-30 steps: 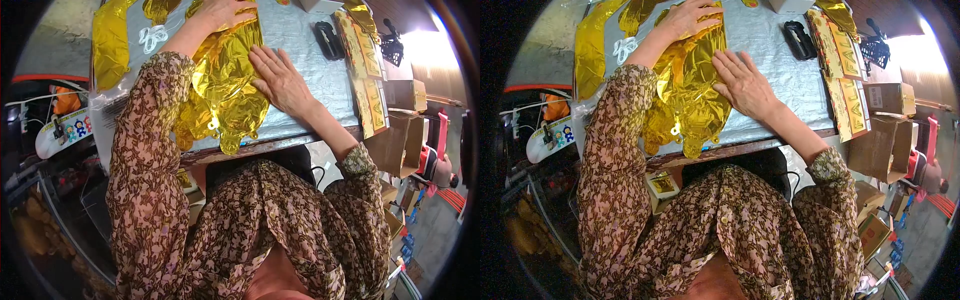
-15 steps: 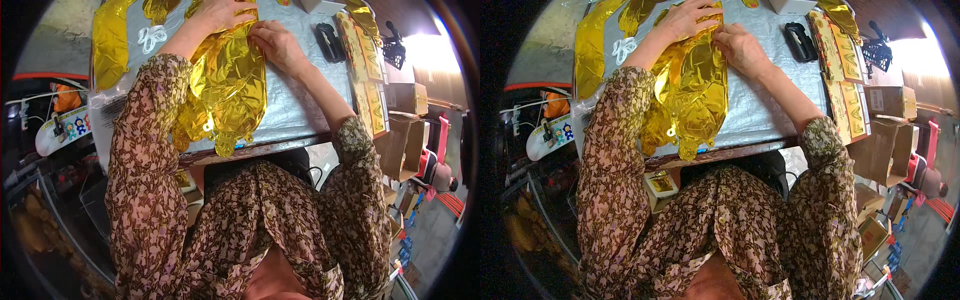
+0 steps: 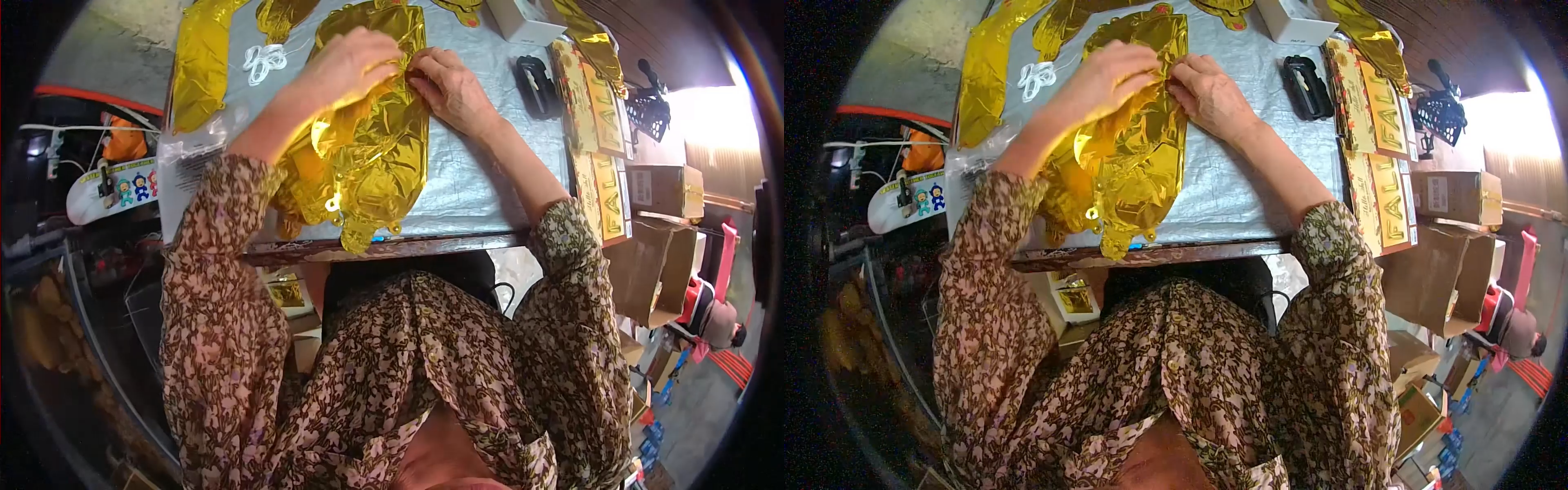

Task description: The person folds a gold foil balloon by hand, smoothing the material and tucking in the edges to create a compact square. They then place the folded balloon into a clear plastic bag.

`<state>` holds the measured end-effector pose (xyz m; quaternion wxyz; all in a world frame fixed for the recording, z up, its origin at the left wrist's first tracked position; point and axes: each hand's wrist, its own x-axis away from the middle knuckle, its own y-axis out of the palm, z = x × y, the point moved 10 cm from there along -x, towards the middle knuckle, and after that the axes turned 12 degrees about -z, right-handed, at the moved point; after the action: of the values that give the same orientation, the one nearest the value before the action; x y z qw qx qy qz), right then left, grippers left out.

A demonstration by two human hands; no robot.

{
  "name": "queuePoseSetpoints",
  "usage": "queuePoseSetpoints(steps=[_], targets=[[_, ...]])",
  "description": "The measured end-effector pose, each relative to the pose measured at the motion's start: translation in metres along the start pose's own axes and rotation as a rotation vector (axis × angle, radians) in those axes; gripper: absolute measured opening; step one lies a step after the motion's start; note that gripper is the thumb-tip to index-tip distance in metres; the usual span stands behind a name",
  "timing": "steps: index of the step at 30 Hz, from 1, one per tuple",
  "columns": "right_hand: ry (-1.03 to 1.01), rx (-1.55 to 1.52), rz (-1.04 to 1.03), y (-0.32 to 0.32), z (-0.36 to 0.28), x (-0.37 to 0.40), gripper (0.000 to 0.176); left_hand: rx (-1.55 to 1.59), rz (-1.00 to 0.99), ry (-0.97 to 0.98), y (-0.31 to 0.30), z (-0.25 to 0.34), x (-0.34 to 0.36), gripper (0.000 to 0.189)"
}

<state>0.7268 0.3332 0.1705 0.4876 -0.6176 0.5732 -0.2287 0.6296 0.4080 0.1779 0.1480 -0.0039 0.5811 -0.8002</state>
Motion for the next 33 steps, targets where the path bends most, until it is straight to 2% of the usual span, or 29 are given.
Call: queuePoseSetpoints(steps=[2, 7, 12, 14, 25, 27, 29, 30, 32, 33], targets=[[-0.006, -0.02, 0.009, -0.001, 0.002, -0.001, 0.02, -0.058, -0.044, -0.044, 0.012, 0.008, 0.013, 0.034], [-0.027, -0.073, 0.006, -0.005, 0.004, -0.005, 0.016, -0.111, 0.007, -0.057, 0.019, 0.009, 0.02, 0.038], [0.031, -0.08, -0.003, -0.008, 0.041, -0.031, 0.016, -0.064, 0.043, -0.066, 0.014, 0.012, 0.024, 0.039], [0.112, -0.048, 0.006, -0.012, 0.062, -0.044, 0.017, -0.047, 0.045, -0.066, 0.012, 0.01, 0.025, 0.039], [0.171, 0.023, 0.046, -0.019, 0.116, -0.087, 0.021, -0.014, 0.016, -0.108, 0.016, 0.005, 0.024, 0.04], [0.169, 0.057, 0.033, -0.021, 0.102, -0.09, 0.023, -0.02, 0.017, -0.116, 0.021, 0.001, 0.025, 0.041], [0.167, 0.149, 0.193, -0.038, 0.074, -0.073, 0.026, -0.024, 0.029, -0.105, 0.024, -0.002, 0.025, 0.041], [0.163, 0.149, 0.19, -0.039, 0.055, -0.064, 0.026, -0.023, 0.04, -0.094, 0.024, -0.002, 0.026, 0.041], [0.327, -0.125, 0.035, -0.021, 0.039, -0.04, 0.024, 0.003, 0.025, -0.12, 0.025, -0.003, 0.026, 0.042], [0.326, -0.126, 0.029, -0.017, 0.028, -0.03, 0.024, 0.006, 0.035, -0.128, 0.024, -0.003, 0.026, 0.043]])
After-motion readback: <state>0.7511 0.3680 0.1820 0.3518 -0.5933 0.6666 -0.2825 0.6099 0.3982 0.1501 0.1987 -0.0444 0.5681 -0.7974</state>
